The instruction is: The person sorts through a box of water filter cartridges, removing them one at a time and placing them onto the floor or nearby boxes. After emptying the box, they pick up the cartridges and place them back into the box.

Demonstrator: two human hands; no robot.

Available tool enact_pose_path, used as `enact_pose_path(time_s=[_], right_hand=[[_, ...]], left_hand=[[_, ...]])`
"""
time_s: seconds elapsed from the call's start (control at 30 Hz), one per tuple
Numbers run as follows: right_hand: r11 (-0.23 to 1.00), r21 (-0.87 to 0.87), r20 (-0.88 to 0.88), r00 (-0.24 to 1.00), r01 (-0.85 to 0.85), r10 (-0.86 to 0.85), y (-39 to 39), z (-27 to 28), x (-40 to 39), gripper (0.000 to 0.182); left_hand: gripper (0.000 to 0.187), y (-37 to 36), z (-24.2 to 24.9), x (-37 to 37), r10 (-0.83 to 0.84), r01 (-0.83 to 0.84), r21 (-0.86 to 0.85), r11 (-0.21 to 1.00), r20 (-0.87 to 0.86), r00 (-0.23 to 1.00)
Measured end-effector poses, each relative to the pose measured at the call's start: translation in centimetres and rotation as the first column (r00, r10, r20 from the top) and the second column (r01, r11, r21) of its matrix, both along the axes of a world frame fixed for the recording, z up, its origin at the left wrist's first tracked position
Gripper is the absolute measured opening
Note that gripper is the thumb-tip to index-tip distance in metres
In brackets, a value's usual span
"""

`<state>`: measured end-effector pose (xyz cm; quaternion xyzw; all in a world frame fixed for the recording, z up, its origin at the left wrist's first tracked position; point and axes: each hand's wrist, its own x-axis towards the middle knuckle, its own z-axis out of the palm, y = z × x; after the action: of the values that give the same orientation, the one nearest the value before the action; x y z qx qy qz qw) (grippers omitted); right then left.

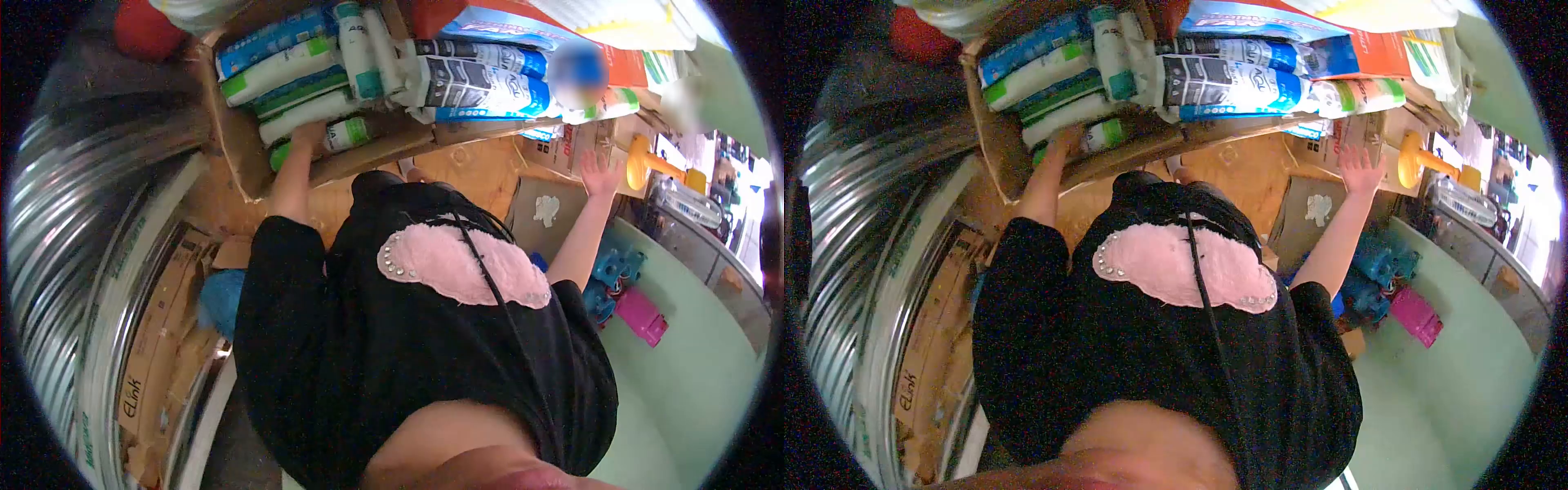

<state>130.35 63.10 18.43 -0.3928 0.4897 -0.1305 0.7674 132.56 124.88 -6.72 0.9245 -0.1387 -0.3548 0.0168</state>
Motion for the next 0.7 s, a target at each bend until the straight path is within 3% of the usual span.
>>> enact_pose_path(time_s=[0.07, 0.13, 0.17, 0.23, 0.27, 0.33, 0.37, 0.43, 0.47, 0.53, 0.57, 0.63, 0.7], right_hand=[[0.999, 0.030, 0.042, 0.999, -0.012, 0.010, -1.3, -0.7, -0.6, 0.066], [0.997, 0.069, 0.093, 0.995, -0.033, 0.026, -1.3, -1.2, -0.2, 0.070], [0.999, 0.050, 0.073, 0.997, -0.016, 0.013, -0.8, -1.2, 0.1, 0.062], [0.999, 0.045, 0.061, 0.998, 0.011, -0.014, 0.1, -1.2, 0.5, 0.055], [0.999, 0.050, 0.053, 0.999, -0.014, 0.011, 0.3, -1.3, 0.7, 0.055], [0.997, 0.066, 0.063, 0.998, -0.026, 0.022, 0.9, -2.0, 1.1, 0.055], [0.996, 0.077, 0.062, 0.998, -0.038, 0.033, 1.1, -2.5, 1.3, 0.058], [0.995, 0.093, 0.070, 0.997, -0.044, 0.038, 1.9, -4.5, 1.8, 0.061], [0.989, 0.132, 0.090, 0.994, -0.073, 0.061, 2.5, -6.7, 1.8, 0.061], [0.952, 0.290, 0.103, 0.992, -0.096, 0.068, 6.2, -7.5, 2.0, 0.068], [0.910, 0.406, 0.095, 0.994, -0.086, 0.052, 10.0, -6.5, 2.2, 0.075], [0.857, 0.488, 0.133, 0.984, -0.165, 0.114, 15.8, -4.2, 1.8, 0.089], [0.835, 0.482, 0.157, 0.964, -0.266, 0.216, 19.8, -2.5, 1.7, 0.103]], left_hand=[[0.062, 0.7, 3.0, 0.5, -0.099, 0.099, -0.006, 0.995, -0.003, 0.995], [0.072, 1.4, 6.4, 0.6, -0.058, 0.048, -0.121, 0.991, -0.084, 0.995], [0.072, 1.8, 8.4, 0.4, -0.067, 0.058, -0.110, 0.992, -0.076, 0.995], [0.083, 1.9, 13.6, -0.5, 0.234, -0.211, -0.365, 0.907, 0.021, 0.972], [0.083, 2.0, 15.8, -0.9, 0.222, -0.196, -0.355, 0.914, 0.034, 0.974], [0.084, 1.6, 19.8, -1.3, 0.531, -0.396, -0.550, 0.735, 0.104, 0.841], [0.084, 1.2, 22.3, -1.3, 0.519, -0.378, -0.548, 0.746, 0.123, 0.846], [0.084, -0.3, 27.6, -0.6, 0.536, -0.239, -0.793, 0.560, 0.127, 0.835], [0.084, -1.4, 30.1, 0.4, 0.530, -0.229, -0.792, 0.566, 0.137, 0.837], [0.080, -4.4, 34.9, 2.1, 0.360, 0.200, -0.808, 0.554, 0.449, 0.818], [0.080, -6.1, 36.8, 2.9, 0.355, 0.211, -0.804, 0.556, 0.459, 0.814], [0.080, -10.2, 39.5, 4.5, 0.143, 0.381, -0.607, 0.698, 0.639, 0.756], [0.080, -14.8, 40.0, 5.8, 0.006, 0.428, -0.441, 0.789, 0.702, 0.712]])
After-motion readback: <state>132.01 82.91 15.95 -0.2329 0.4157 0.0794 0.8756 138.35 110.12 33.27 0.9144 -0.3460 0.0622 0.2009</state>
